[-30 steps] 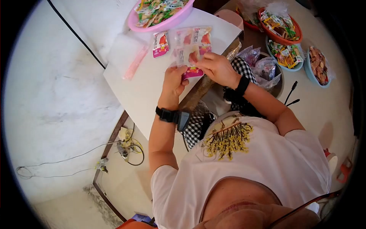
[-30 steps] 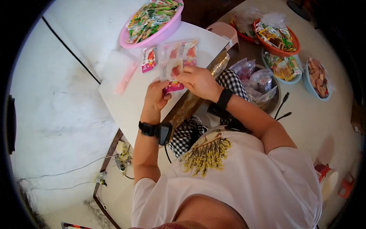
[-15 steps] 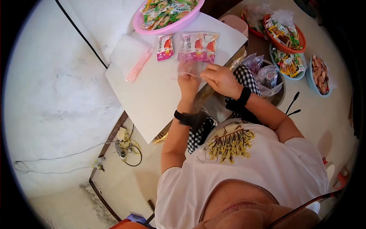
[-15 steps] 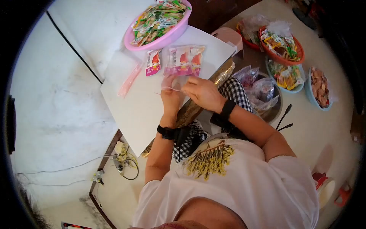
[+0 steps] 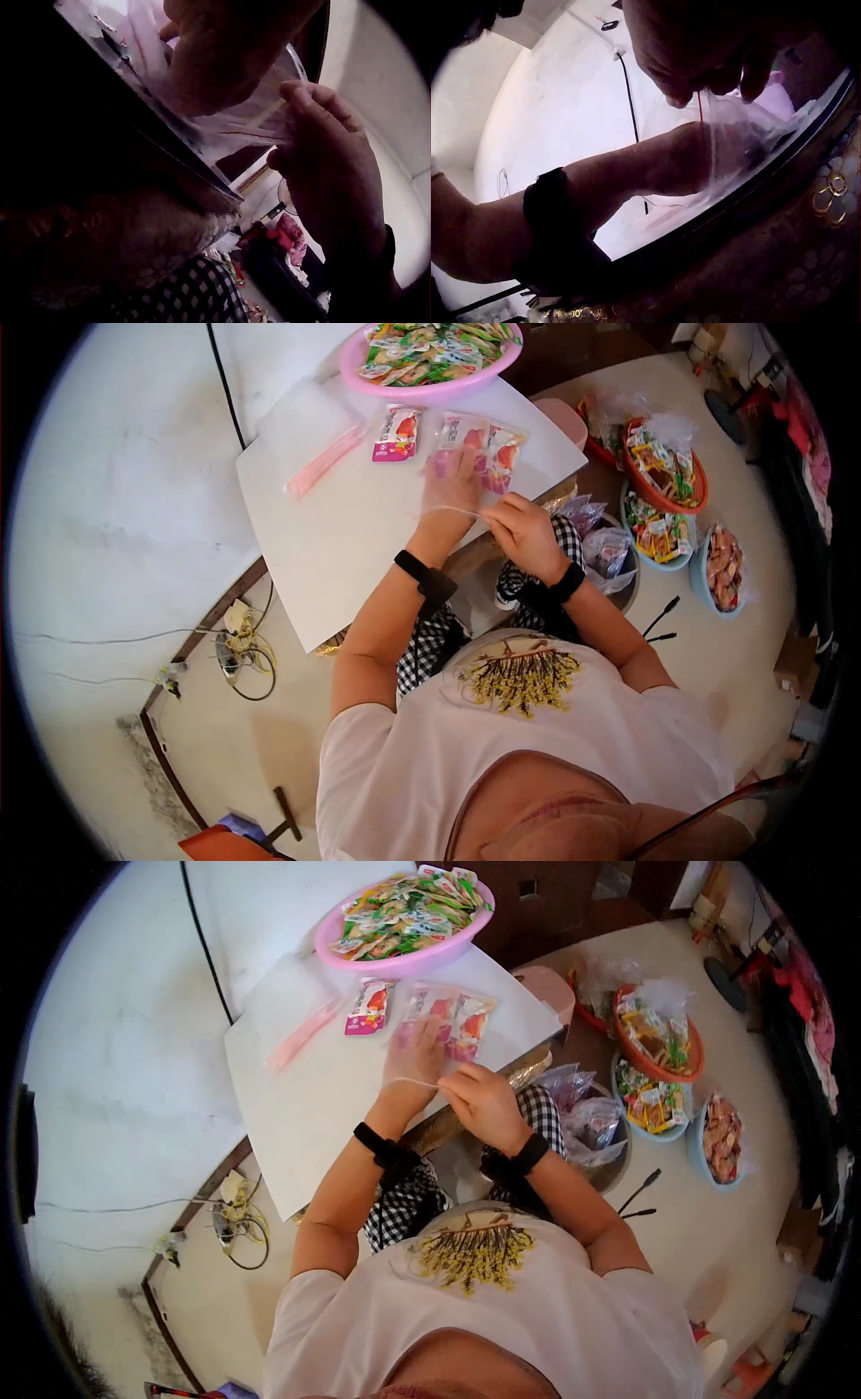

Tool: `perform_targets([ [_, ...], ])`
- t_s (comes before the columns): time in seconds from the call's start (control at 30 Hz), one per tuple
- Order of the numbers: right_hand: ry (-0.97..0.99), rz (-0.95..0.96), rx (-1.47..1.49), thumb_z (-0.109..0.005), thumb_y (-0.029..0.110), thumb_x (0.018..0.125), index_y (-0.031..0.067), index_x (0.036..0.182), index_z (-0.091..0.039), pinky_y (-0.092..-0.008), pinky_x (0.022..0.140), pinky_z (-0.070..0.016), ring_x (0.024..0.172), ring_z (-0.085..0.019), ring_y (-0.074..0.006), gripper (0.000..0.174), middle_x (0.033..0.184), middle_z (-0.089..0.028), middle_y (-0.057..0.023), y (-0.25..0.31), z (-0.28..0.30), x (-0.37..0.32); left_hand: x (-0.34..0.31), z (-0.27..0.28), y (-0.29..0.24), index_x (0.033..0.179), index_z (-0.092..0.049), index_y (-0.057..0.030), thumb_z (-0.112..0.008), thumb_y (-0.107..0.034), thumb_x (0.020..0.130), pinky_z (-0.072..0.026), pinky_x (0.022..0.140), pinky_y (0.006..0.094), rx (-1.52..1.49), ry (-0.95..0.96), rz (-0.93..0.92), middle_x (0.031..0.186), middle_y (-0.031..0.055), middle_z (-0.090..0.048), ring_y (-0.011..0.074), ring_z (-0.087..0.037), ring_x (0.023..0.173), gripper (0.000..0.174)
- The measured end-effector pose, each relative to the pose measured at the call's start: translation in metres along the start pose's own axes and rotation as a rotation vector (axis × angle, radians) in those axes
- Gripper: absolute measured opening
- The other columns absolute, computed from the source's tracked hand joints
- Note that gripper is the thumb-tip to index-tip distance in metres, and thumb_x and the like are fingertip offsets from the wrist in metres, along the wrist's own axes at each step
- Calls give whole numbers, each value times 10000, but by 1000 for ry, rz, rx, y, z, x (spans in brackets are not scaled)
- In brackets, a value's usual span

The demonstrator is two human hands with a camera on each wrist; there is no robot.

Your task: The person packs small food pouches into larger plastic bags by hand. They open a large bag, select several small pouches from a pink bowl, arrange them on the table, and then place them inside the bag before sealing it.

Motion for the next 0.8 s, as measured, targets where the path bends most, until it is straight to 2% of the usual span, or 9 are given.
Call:
perform_targets([
  [0.13,-11,-6,7,-630,21,832,16,932,-650,-360,605,-465,689,-579,-295,102,793,-569,-119,-3,3,0,-7,-12,15,1317,-538,-66,-450,-221,917,-259,1047,560,-6,-56,139,1523,152,-313,295,-276,1411,438],
  [0.2,4,-13,1,-642,39,815,38,924,-646,-378,605,-470,698,-579,-312,109,795,-568,-118,-5,-1,-1,-10,-12,13,1311,-544,-53,-451,-199,910,-267,1036,565,3,-120,204,1515,176,-320,316,-291,1400,436],
  [0.3,35,-24,9,-644,44,806,49,922,-644,-388,604,-471,705,-580,-321,115,798,-569,-118,-6,-5,-2,-14,-6,12,1331,-520,-27,-479,-199,891,-304,1036,517,-40,-33,246,1500,214,-333,327,-308,1386,474],
  [0.4,43,-30,28,-640,41,806,48,922,-643,-386,604,-470,706,-582,-319,116,795,-568,-118,-6,-5,-1,-29,3,0,1182,-605,29,-519,-225,875,-402,974,427,135,-80,23,1394,268,-442,330,-453,1275,408],
  [0.5,30,-30,47,-638,42,806,47,917,-642,-380,608,-471,707,-583,-315,111,788,-566,-117,-9,-4,1,-71,47,12,988,-650,-25,-589,-170,842,-480,799,403,-670,-119,-49,1003,216,-647,379,-600,968,214],
  [0.6,48,-64,62,-641,49,806,49,905,-641,-375,607,-473,707,-583,-309,99,775,-565,-116,-14,-4,2,-81,57,54,861,-633,-27,-622,-193,839,-475,615,422,-874,102,86,794,212,-631,386,-609,732,168],
  [0.67,77,-89,60,-642,49,806,51,899,-640,-378,603,-471,707,-582,-307,93,770,-563,-115,-16,-5,2,-75,43,110,837,-623,-21,-618,-245,865,-444,559,442,-904,-87,363,675,206,-592,394,-587,637,225],
  [0.73,109,-53,51,-651,49,801,52,895,-640,-376,594,-467,700,-579,-304,94,759,-556,-112,-16,-7,3,-59,23,155,839,-630,-34,-621,-283,868,-471,604,439,-749,-236,558,755,186,-633,375,-613,702,250],
  [0.8,123,-18,50,-660,48,795,53,889,-640,-374,587,-463,692,-574,-301,96,748,-550,-110,-16,-9,6,-42,-11,178,844,-638,-45,-633,-313,851,-492,624,450,-654,-255,649,795,162,-658,353,-633,758,269],
])
Point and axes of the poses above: each hand's wrist, its own x-axis towards the middle knuckle, its own z-axis out of the back of the hand, y = z × x, the point moved 8 cm from there along x, towards the middle knuckle
